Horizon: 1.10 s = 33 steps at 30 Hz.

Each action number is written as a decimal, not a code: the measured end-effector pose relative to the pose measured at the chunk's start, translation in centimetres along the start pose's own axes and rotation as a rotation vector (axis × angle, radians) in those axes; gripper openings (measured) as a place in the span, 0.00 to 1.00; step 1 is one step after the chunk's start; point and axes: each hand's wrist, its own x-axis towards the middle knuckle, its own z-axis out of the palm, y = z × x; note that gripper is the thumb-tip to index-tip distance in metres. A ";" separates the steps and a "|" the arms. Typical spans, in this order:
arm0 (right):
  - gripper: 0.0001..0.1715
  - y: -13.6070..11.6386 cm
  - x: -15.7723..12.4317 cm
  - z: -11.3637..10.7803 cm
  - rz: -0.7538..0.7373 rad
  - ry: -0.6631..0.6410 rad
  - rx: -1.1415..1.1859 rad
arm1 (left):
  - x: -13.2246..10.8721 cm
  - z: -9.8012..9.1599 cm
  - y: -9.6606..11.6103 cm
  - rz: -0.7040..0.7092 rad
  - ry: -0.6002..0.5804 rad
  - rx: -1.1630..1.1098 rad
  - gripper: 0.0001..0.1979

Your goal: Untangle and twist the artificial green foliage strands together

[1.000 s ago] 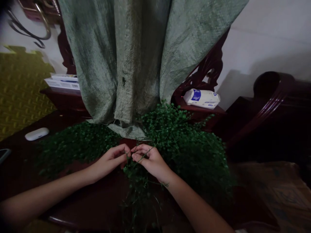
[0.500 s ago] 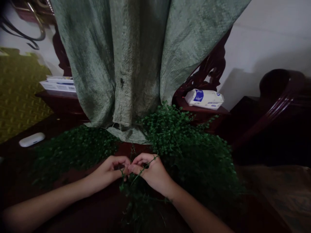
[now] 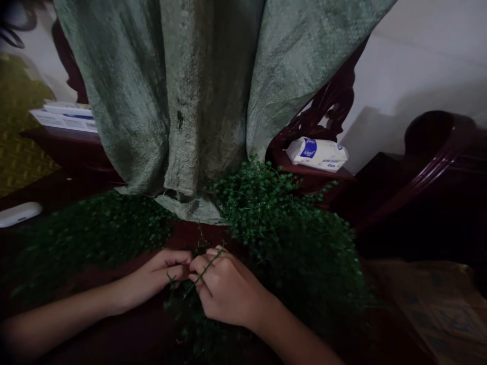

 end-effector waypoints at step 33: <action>0.07 1.2 0.8 -0.9 0.600 0.547 0.867 | 0.1 0.0 -1.5 0.263 -0.054 0.306 0.10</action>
